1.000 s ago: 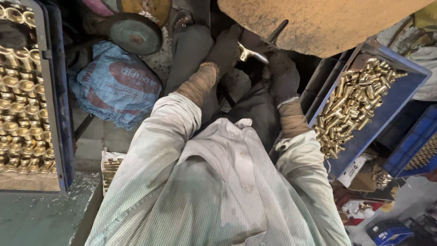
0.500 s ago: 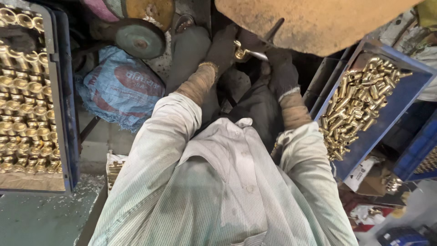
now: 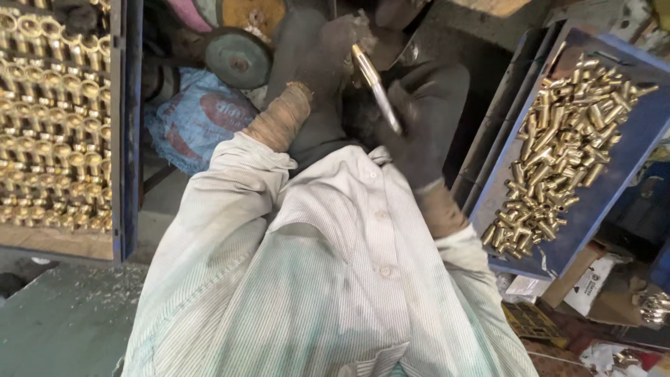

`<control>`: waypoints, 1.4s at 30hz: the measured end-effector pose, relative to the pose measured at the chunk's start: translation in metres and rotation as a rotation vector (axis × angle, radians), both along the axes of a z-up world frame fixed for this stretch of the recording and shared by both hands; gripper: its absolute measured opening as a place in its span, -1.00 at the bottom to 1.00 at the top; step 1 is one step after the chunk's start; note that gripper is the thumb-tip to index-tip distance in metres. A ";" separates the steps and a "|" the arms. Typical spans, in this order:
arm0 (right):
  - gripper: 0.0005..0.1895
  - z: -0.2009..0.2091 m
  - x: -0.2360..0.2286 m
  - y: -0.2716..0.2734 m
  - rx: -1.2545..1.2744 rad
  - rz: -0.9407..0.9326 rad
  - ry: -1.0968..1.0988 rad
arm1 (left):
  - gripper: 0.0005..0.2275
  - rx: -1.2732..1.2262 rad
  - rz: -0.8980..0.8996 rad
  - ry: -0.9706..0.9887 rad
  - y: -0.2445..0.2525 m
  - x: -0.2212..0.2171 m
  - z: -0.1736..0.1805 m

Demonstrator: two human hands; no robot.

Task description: The person sits on the floor and repeatedly picks up brass-colored metal parts from a blue bin. They hold each part against a rotating grinding wheel to smooth or deburr it, then place the finished part into a tray. The process is repeated for multiple parts.

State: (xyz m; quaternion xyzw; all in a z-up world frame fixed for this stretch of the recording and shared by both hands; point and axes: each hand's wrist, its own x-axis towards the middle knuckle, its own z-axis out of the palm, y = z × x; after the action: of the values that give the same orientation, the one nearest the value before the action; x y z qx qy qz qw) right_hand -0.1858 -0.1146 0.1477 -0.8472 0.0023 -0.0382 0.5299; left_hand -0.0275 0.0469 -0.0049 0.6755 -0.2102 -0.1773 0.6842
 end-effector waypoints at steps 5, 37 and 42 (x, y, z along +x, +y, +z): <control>-0.25 0.052 -0.033 0.030 -0.434 0.028 -0.169 | -0.72 0.153 -0.085 -0.442 -0.011 -0.007 0.031; -0.66 -0.052 0.038 -0.057 -0.093 -0.224 0.102 | -0.76 -0.043 0.180 0.216 -0.039 0.014 0.000; -0.67 -0.063 0.071 -0.060 -0.754 -0.216 0.021 | -0.66 0.510 0.434 -0.807 -0.024 0.018 -0.002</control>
State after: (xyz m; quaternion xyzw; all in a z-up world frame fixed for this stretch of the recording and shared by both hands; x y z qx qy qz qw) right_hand -0.1151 -0.1746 0.0847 -0.9777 0.0827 -0.0834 0.1742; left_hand -0.0091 0.0225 -0.0073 0.8633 -0.2625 0.1972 0.3834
